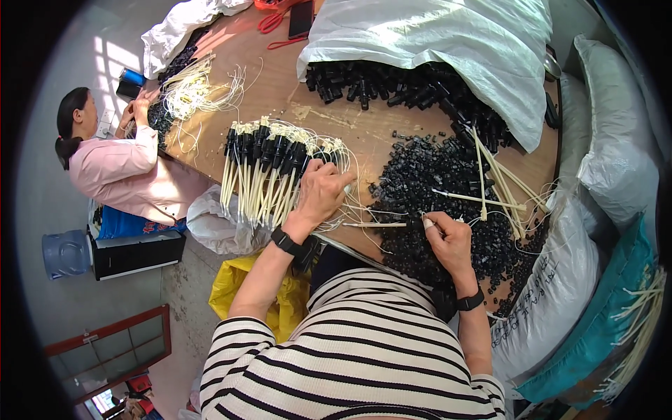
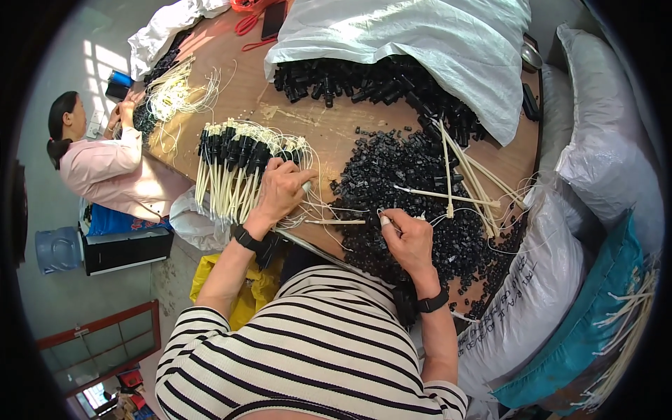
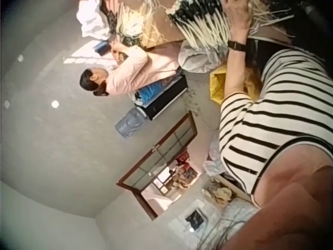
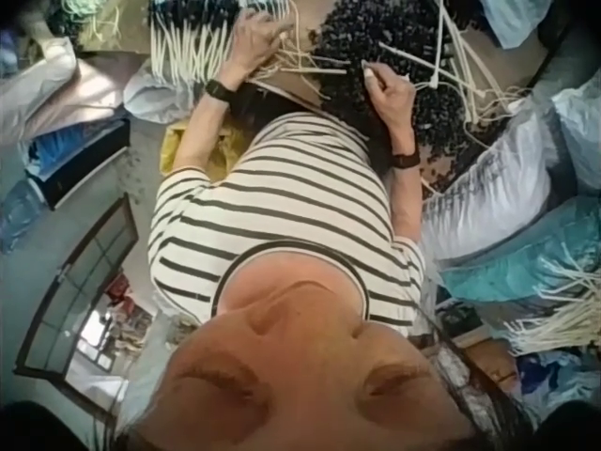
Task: The person assembles components by hand, picking up a white cord and a black plastic piece, threading the cord through the piece, and placing the assembled unit onto a pile. This process is repeated with additional cords and plastic pieces throughout the video.
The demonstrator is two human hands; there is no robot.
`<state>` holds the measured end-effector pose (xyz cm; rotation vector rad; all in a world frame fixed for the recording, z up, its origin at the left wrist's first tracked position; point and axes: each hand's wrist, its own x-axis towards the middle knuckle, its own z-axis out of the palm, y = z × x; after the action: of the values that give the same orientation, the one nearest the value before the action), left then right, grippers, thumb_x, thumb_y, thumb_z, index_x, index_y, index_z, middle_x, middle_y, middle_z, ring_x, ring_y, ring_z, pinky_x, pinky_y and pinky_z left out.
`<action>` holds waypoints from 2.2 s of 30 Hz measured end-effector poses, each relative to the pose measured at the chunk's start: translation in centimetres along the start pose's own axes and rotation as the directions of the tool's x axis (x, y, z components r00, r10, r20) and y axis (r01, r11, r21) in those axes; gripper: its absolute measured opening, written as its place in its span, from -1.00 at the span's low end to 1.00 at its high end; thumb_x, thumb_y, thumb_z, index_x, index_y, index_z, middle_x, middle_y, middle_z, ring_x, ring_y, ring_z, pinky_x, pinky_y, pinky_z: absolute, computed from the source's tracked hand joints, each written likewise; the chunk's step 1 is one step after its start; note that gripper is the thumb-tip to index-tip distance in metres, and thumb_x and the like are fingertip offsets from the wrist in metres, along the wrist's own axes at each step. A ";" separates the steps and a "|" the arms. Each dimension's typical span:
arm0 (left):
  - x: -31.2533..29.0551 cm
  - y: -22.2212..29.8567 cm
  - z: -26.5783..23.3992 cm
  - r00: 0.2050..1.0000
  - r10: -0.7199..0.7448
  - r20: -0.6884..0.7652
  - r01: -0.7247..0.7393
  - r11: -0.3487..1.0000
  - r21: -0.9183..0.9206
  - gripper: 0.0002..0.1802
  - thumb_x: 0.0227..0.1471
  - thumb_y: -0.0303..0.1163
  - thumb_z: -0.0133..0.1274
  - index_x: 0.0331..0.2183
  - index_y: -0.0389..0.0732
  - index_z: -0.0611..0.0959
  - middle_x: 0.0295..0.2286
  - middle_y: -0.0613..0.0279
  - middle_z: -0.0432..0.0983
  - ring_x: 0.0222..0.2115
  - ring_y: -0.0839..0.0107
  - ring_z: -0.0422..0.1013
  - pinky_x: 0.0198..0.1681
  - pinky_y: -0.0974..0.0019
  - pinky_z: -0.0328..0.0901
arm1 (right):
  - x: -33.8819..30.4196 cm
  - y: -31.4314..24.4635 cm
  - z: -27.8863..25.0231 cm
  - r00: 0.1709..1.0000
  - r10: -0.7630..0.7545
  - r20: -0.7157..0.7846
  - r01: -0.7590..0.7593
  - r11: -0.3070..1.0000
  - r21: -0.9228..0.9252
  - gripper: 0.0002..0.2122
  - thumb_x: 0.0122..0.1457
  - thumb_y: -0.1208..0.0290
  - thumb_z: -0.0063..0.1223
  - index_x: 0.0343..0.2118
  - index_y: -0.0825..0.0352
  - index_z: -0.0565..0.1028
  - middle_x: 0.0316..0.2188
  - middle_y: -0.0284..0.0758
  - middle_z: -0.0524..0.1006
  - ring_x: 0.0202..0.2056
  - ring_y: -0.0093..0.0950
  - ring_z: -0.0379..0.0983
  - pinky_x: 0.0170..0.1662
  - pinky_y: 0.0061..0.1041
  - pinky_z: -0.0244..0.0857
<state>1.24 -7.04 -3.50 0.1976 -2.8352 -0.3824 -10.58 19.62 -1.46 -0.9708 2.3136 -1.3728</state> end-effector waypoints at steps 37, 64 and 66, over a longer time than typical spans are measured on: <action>5.0 10.6 2.1 0.952 -0.200 0.230 0.293 0.391 -0.873 -0.84 -0.16 -0.68 0.05 -0.44 -0.25 0.59 -0.51 0.40 0.48 -0.49 0.71 0.35 -0.43 0.57 0.25 | 1.6 0.5 1.4 0.966 0.208 -0.154 -0.198 0.977 0.079 -0.92 0.09 0.45 0.09 -0.39 0.31 0.58 -0.78 -0.34 0.38 -0.74 -0.61 0.30 -0.62 -0.54 0.15; 4.4 10.8 1.3 0.947 -0.151 -0.282 -0.031 0.834 -0.551 -0.86 -0.36 -0.64 0.08 -0.57 -0.24 0.61 -0.46 0.25 0.54 -0.34 0.28 0.43 -0.30 0.28 0.30 | 0.2 -0.8 1.2 0.952 -0.044 -0.304 -0.058 0.946 -0.319 -0.84 0.00 0.42 0.28 -0.42 0.33 0.51 -0.75 -0.40 0.39 -0.72 -0.55 0.32 -0.63 -0.56 0.16; 4.7 10.7 0.9 0.926 -0.083 -0.368 -0.133 0.841 -0.525 -0.85 -0.38 -0.62 0.07 -0.57 -0.21 0.60 -0.46 0.26 0.55 -0.27 0.22 0.41 -0.23 0.21 0.28 | 0.7 -0.9 0.3 0.941 0.326 -0.088 -0.313 0.940 0.134 -0.86 0.04 0.46 0.26 -0.39 0.36 0.52 -0.75 -0.57 0.32 -0.71 -0.76 0.16 -0.63 -0.69 0.01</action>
<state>-4.59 2.60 -0.17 0.0994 -2.2366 -1.0043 -10.59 18.65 -0.74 -0.4664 2.3077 -1.4332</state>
